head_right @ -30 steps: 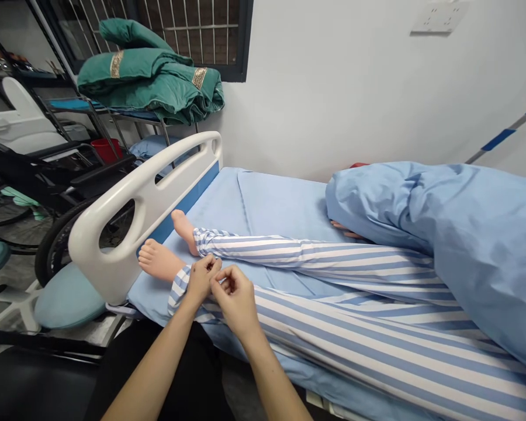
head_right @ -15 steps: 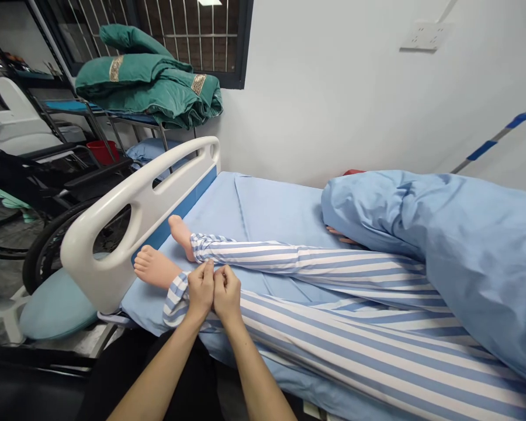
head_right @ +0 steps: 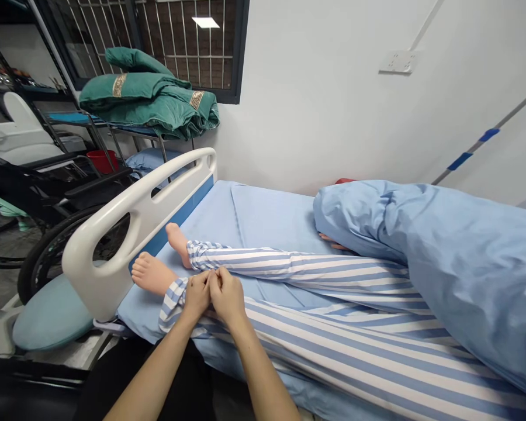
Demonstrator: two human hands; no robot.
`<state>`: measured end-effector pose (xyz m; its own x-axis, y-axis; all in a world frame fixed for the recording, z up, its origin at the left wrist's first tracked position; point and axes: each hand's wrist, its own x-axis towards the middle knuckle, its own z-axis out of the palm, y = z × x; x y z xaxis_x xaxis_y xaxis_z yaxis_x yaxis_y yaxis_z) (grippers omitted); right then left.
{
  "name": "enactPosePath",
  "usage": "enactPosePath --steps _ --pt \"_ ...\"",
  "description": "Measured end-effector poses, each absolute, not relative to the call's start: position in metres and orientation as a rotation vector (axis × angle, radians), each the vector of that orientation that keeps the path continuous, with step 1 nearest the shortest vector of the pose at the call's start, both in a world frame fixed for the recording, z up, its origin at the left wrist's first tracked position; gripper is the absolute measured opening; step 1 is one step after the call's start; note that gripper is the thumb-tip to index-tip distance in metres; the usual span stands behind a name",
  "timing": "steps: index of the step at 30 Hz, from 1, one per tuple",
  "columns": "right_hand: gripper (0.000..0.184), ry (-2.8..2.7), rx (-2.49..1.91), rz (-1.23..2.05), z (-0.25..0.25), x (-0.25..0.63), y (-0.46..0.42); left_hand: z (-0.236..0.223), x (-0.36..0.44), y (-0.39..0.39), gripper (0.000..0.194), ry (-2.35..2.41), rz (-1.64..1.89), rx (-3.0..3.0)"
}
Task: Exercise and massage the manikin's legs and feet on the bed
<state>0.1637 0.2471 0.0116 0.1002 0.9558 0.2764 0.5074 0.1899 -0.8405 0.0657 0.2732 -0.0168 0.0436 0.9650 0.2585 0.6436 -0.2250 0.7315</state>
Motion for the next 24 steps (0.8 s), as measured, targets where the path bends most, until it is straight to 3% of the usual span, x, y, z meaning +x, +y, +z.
enactPosePath --steps 8,17,24 --pt "0.023 -1.452 -1.530 0.648 -0.014 0.165 0.257 -0.016 0.063 0.277 0.031 1.984 0.972 1.980" --pt "0.026 -1.297 -1.463 0.722 -0.010 0.168 0.253 -0.004 0.087 0.269 0.036 1.434 1.300 1.448" --pt "0.027 -1.172 -1.458 0.753 -0.012 0.169 0.255 -0.015 0.097 0.263 0.034 1.612 1.211 1.665"
